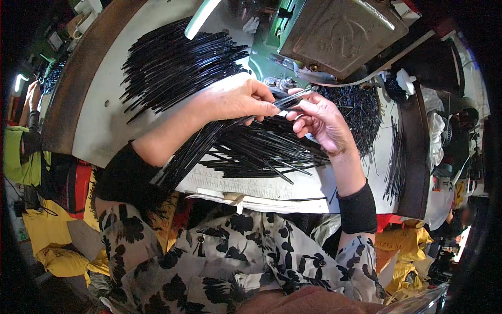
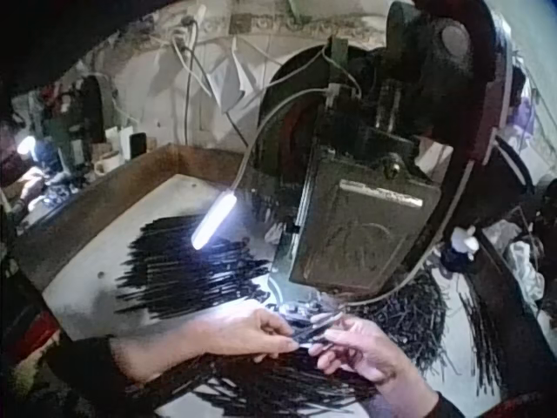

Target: The person sorts and assembles black zip ties by hand at an industrial workstation.

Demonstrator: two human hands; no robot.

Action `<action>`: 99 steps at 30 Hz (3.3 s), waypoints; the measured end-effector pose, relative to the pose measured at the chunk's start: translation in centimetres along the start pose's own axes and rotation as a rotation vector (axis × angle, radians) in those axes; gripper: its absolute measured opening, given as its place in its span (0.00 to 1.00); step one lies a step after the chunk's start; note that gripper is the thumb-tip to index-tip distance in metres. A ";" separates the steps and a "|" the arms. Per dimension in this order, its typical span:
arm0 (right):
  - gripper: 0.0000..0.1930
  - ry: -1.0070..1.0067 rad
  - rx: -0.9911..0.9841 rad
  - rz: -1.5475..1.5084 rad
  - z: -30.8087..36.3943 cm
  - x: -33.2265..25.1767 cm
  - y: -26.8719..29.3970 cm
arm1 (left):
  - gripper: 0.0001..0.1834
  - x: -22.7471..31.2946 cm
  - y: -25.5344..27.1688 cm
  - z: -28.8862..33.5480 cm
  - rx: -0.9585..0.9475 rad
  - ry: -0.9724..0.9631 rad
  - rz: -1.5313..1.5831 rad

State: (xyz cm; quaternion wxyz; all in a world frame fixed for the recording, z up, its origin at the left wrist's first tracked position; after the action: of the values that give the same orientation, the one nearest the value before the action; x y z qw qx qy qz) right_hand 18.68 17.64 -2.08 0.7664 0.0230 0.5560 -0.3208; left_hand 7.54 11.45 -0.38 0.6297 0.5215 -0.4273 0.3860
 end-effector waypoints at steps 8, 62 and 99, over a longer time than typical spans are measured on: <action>0.13 0.177 0.121 -0.138 -0.3 -1.0 3.0 | 0.20 0.0 2.0 -0.6 0.080 0.037 -0.020; 0.11 0.395 0.349 0.941 2.0 -2.7 -1.4 | 0.12 -0.1 3.7 5.0 0.182 -0.047 -0.847; 0.10 0.101 0.146 0.634 1.4 -0.4 -1.7 | 0.09 0.4 3.3 5.4 0.197 -0.035 -0.828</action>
State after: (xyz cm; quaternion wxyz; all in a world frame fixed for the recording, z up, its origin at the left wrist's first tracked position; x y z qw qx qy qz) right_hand 18.92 15.92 -0.61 0.7959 0.2660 0.5339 -0.1038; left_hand 3.82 6.65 1.56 0.6715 0.7132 -0.1535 0.1304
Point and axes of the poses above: each hand's wrist, its own z-axis away from the middle knuckle, its own y-axis out of the back of the hand, x = y × z, the point moved 9 cm from there along -z, towards the middle knuckle, and after that the axes turned 6 degrees about -y, right-handed, at the moved point
